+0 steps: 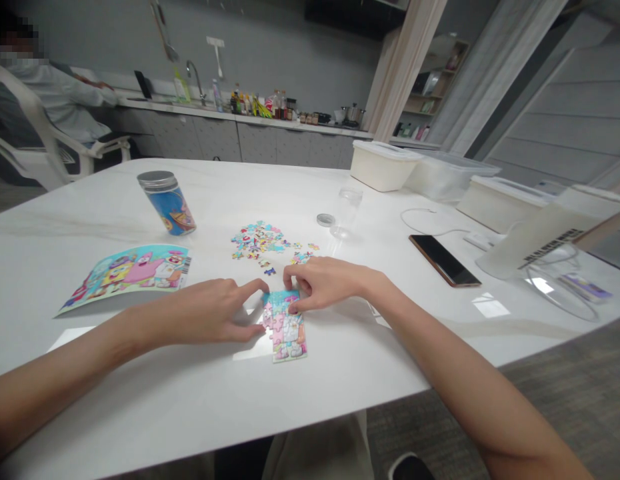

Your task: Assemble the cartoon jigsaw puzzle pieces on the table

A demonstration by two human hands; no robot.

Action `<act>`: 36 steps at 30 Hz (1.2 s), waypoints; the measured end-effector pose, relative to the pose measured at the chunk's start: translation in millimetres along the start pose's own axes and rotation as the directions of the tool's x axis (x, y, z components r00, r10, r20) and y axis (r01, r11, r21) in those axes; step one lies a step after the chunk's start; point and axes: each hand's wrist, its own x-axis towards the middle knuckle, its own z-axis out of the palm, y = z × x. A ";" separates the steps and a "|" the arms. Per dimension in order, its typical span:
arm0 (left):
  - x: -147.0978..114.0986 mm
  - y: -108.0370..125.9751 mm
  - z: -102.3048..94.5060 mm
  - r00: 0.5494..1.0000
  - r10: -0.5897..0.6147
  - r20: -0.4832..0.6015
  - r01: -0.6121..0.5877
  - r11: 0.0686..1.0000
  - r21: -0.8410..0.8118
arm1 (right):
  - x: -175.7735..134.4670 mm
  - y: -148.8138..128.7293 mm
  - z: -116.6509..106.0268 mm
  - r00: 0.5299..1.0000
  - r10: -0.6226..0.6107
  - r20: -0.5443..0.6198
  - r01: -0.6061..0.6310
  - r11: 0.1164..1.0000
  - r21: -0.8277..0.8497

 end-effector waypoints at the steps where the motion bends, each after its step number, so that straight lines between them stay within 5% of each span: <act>1: 0.1 -0.1 0.3 1.000 -0.004 0.002 0.004 1.000 -0.001 | 0.1 0.0 0.1 1.000 0.000 -0.001 0.000 1.000 0.000; 17: 1.4 -1.3 2.8 1.000 0.002 -0.004 -0.002 1.000 0.012 | 0.5 -0.7 1.8 1.000 -0.007 -0.007 0.007 0.999 -0.048; 20: 1.0 -1.6 3.7 1.000 0.012 -0.014 -0.012 1.000 0.020 | 2.1 0.5 0.4 0.992 0.056 -0.109 -0.070 0.989 -0.133; 25: 0.7 -2.4 8.1 0.997 0.050 -0.052 -0.046 0.996 0.075 | 5.7 14.4 -3.4 0.838 0.343 -0.424 -0.441 0.884 -0.158; 36: 0.6 -2.0 14.6 0.988 0.115 -0.102 -0.094 0.976 0.195 | 10.1 38.0 -3.6 0.704 0.514 -0.490 -0.652 0.741 -0.159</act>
